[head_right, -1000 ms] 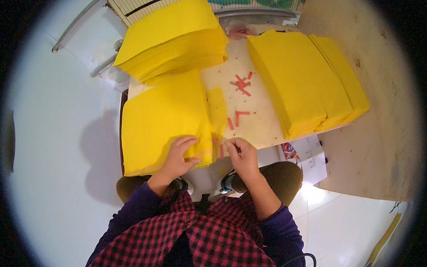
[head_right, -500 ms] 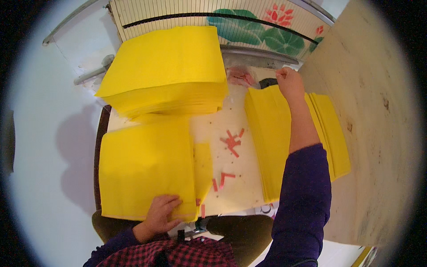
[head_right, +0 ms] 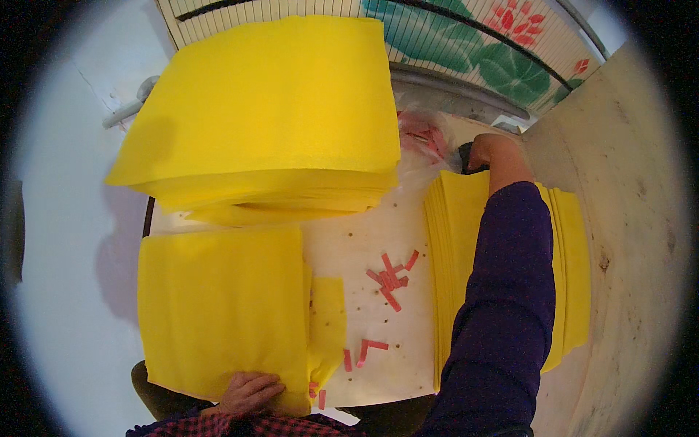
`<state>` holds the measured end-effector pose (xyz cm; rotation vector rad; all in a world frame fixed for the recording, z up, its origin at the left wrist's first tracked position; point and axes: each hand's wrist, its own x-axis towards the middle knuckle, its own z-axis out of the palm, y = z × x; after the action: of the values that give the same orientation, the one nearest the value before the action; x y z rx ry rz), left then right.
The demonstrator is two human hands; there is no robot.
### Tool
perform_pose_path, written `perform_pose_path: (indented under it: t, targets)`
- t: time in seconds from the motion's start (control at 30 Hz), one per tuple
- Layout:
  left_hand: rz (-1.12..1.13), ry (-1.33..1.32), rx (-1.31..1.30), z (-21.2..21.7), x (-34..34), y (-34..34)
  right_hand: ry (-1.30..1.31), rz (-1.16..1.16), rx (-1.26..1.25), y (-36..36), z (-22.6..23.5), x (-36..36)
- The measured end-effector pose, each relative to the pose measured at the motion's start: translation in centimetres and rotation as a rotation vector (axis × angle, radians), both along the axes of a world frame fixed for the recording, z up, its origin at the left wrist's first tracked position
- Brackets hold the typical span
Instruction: The person folds yellow sheets by hand on a table, repeatedly folding each sheet in half and then in thirds, then stacking the folded sheets. The person sits on the floor during the task.
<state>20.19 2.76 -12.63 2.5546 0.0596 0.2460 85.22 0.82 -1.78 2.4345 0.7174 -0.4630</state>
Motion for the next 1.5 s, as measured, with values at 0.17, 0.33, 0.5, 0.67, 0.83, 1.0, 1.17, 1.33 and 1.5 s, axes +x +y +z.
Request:
perform_pose_path:
  t: [0.17,0.33,0.5,0.67,0.83,1.0,1.17,1.33,1.5]
  targets:
    - [-0.008,-0.036,0.018,-0.9,-0.2,-0.1,0.083,-0.002,0.037,-0.6,-1.1,1.6]
    - [-0.012,0.034,-0.084,-0.4,-0.1,-0.4,-0.165,0.293,0.036,-3.1,-0.9,7.2]
    - [0.053,-0.031,0.001,0.5,0.2,-0.6,0.021,0.301,0.262,-3.5,0.0,6.6]
    - [-0.002,0.001,0.029,-0.3,0.1,-0.1,0.05,0.058,0.227,-0.6,-1.1,2.9]
    - [-0.024,-0.105,0.01,-1.5,-0.3,0.0,0.143,0.11,0.005,1.3,-2.7,2.2]
    - [-0.018,-0.033,-0.016,-1.5,-0.6,-0.4,-0.096,0.108,0.148,-0.7,-3.2,5.1]
    - [0.015,0.043,-0.035,-0.2,-0.3,-0.6,-0.287,0.047,0.471,-3.6,1.0,7.1]
    - [0.047,0.059,-0.105,1.1,0.0,-0.9,-0.23,-0.193,1.426,-6.4,9.0,2.6]
    - [0.057,-0.019,-0.103,1.8,0.1,-1.0,-0.305,0.036,1.873,-8.7,18.5,-5.4]
